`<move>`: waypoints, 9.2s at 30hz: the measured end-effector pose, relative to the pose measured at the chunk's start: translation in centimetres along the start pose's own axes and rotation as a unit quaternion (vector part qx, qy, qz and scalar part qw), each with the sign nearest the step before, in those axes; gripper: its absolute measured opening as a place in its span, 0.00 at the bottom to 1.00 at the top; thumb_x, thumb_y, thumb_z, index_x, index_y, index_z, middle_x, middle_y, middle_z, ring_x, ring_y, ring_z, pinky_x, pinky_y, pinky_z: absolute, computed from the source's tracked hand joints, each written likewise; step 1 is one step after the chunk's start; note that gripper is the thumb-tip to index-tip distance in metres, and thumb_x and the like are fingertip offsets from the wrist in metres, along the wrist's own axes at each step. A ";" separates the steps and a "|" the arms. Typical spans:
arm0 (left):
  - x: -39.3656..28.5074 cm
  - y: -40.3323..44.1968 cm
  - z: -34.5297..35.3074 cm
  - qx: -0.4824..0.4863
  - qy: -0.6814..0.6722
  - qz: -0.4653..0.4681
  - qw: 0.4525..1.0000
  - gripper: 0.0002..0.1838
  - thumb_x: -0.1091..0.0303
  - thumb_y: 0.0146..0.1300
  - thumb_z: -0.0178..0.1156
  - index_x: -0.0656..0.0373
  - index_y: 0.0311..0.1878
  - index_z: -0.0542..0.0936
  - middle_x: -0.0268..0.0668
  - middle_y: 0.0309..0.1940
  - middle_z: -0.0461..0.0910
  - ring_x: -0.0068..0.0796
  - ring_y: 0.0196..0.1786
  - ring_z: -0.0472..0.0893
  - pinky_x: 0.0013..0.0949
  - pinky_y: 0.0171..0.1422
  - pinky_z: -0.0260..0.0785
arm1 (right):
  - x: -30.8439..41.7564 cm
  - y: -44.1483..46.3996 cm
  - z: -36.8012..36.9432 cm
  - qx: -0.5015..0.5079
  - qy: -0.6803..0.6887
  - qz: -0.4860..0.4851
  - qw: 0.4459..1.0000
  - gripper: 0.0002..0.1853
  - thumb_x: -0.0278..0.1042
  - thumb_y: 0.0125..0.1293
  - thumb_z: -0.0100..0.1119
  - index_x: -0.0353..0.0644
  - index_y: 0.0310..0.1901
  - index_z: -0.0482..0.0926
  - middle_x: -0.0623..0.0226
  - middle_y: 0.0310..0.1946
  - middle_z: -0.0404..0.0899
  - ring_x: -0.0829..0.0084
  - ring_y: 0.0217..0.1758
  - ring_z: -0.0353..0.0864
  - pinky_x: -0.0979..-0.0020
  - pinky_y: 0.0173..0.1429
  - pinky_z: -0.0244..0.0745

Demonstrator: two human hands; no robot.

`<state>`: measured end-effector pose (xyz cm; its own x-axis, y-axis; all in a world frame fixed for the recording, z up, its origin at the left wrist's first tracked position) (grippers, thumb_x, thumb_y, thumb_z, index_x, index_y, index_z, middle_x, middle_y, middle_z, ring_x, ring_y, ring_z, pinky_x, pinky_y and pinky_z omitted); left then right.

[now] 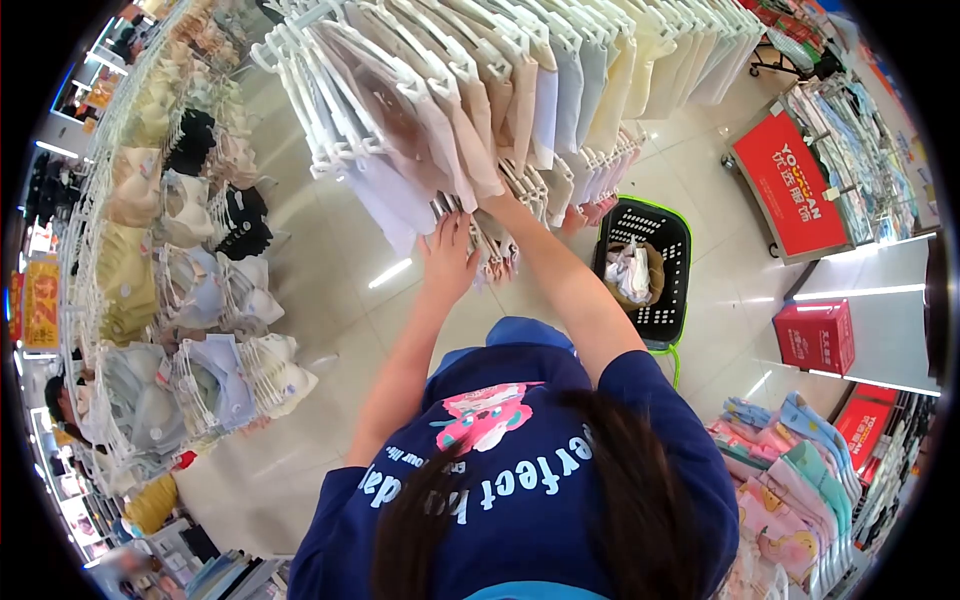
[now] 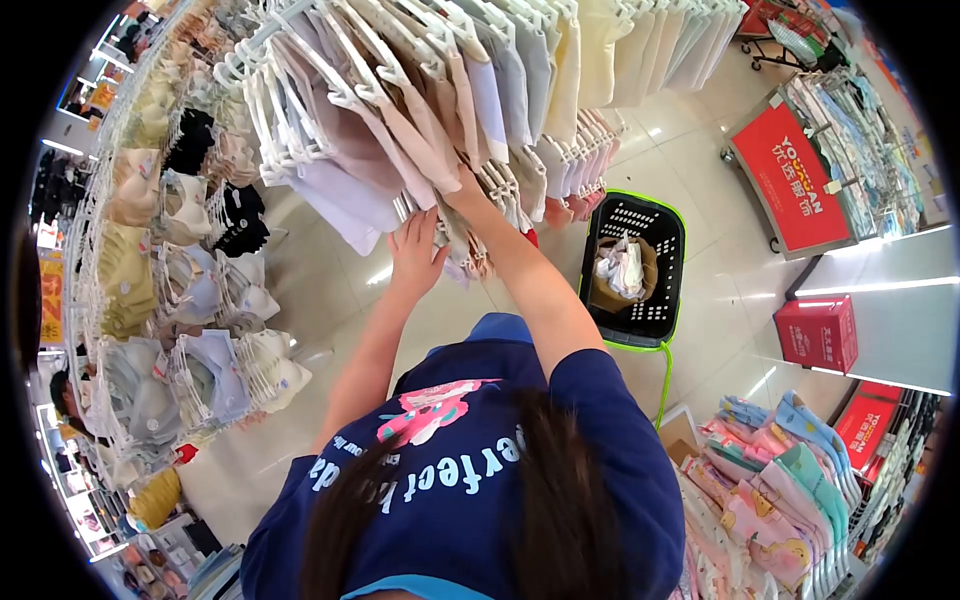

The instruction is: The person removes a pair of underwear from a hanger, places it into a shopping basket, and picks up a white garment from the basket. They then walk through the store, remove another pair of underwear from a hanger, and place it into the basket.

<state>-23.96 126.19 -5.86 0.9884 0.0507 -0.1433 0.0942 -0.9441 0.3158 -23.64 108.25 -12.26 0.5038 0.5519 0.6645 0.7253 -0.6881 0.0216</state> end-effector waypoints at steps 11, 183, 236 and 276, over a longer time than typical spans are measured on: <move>5.7 -17.7 2.0 0.119 -0.093 -0.131 0.980 0.36 0.70 0.51 0.59 0.56 0.65 0.57 0.51 0.61 0.57 0.52 0.63 0.58 0.48 0.65 0.49 | -10.9 -31.6 0.6 -0.256 -0.052 0.193 0.946 0.30 0.23 0.50 0.50 0.41 0.59 0.62 0.48 0.58 0.60 0.49 0.60 0.61 0.59 0.60 0.63; -7.7 -1.2 -21.3 0.065 -0.781 -0.107 0.612 0.23 0.59 0.68 0.40 0.72 0.54 0.65 0.47 0.47 0.75 0.36 0.46 0.78 0.34 0.34 0.78 | 10.4 -35.4 -10.9 -0.288 0.396 0.064 0.870 0.44 0.30 0.46 0.68 0.54 0.65 0.53 0.61 0.64 0.45 0.60 0.65 0.51 0.58 0.59 0.61; -8.0 -4.4 -9.1 0.181 -0.677 -0.114 0.704 0.14 0.81 0.57 0.54 0.62 0.47 0.68 0.37 0.44 0.72 0.24 0.47 0.72 0.27 0.51 0.65 | -5.5 -38.7 -8.9 -0.207 0.719 0.243 0.617 0.16 0.39 0.63 0.52 0.36 0.46 0.74 0.61 0.43 0.78 0.70 0.42 0.79 0.67 0.47 0.75; -3.3 -6.6 -4.1 0.246 -0.168 0.079 0.951 0.09 0.82 0.56 0.46 0.60 0.38 0.73 0.45 0.33 0.69 0.48 0.38 0.72 0.39 0.41 0.64 | -10.4 -70.9 39.6 0.319 0.073 0.643 0.693 0.23 0.48 0.53 0.57 0.51 0.51 0.75 0.63 0.53 0.74 0.60 0.58 0.70 0.39 0.65 0.41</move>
<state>-27.39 133.60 -3.60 0.8843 -0.1325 -0.4478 -0.2001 -0.9739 -0.1071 -61.67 169.93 -50.32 0.9066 -0.4096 -0.1019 -0.1956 -0.1938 -0.9614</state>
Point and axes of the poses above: each hand's wrist, its own y-axis towards the middle knuckle, its own z-axis out of the palm, x = y × z, the point moved 4 cm from there along y, towards the middle knuckle
